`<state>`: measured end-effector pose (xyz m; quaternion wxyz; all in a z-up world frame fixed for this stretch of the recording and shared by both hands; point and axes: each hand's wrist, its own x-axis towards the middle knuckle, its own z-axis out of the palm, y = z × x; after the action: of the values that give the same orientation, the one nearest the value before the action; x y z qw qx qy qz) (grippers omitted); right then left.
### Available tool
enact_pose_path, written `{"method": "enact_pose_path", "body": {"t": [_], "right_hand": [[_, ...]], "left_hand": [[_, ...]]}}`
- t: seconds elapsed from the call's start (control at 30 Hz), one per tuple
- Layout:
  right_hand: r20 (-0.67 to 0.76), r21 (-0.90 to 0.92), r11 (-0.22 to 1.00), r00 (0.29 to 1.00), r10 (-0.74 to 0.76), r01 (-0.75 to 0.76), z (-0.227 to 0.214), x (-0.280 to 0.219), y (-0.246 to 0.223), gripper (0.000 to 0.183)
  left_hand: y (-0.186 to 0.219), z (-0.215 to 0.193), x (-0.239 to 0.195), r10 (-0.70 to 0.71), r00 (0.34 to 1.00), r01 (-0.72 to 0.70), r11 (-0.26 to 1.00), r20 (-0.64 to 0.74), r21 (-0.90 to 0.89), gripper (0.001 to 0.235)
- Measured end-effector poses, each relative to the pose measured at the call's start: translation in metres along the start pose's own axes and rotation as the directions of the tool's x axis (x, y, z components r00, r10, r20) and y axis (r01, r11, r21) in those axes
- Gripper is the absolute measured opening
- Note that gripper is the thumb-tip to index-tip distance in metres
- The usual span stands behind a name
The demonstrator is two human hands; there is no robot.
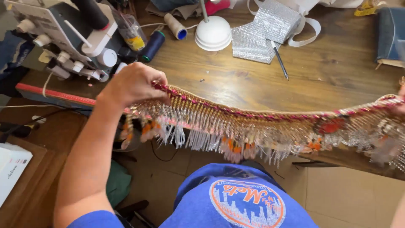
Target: The person lays a long, beaded and fringed fabric strip on a wooden table and uses scissors to trim the fringe to a uniform length. They repeatedly measure sections with a ruler and cut the hanging strands, then smooth the fringe with their hands.
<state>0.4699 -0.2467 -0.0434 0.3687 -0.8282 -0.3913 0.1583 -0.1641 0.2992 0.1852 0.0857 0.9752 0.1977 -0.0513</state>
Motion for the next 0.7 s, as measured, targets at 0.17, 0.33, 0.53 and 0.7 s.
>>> {"method": "enact_pose_path", "body": {"t": [0.17, 0.33, 0.53, 0.7], "right_hand": [[0.05, -0.019, 0.999, 0.998, 0.033, -0.032, 0.033, 0.055, -0.044, 0.033], [-0.14, -0.303, 0.916, 0.963, 0.232, -0.264, 0.062, 0.073, -0.148, 0.044], [-0.103, -0.369, 0.902, 0.974, 0.201, -0.225, 0.063, 0.112, -0.116, 0.046], [-0.06, -0.092, 0.995, 0.998, 0.021, -0.027, 0.07, 0.141, 0.006, 0.066]], "left_hand": [[-0.044, 0.072, 0.101, -0.18, 0.976, 0.191, 0.978, 0.121, -0.089, 0.064], [-0.064, 0.094, 0.161, -0.287, 0.954, 0.296, 0.947, 0.084, -0.123, 0.058], [-0.074, 0.105, 0.207, -0.304, 0.942, 0.327, 0.925, 0.142, -0.192, 0.052], [-0.1, 0.143, 0.243, -0.259, 0.965, 0.257, 0.964, -0.034, -0.071, 0.062]]}}
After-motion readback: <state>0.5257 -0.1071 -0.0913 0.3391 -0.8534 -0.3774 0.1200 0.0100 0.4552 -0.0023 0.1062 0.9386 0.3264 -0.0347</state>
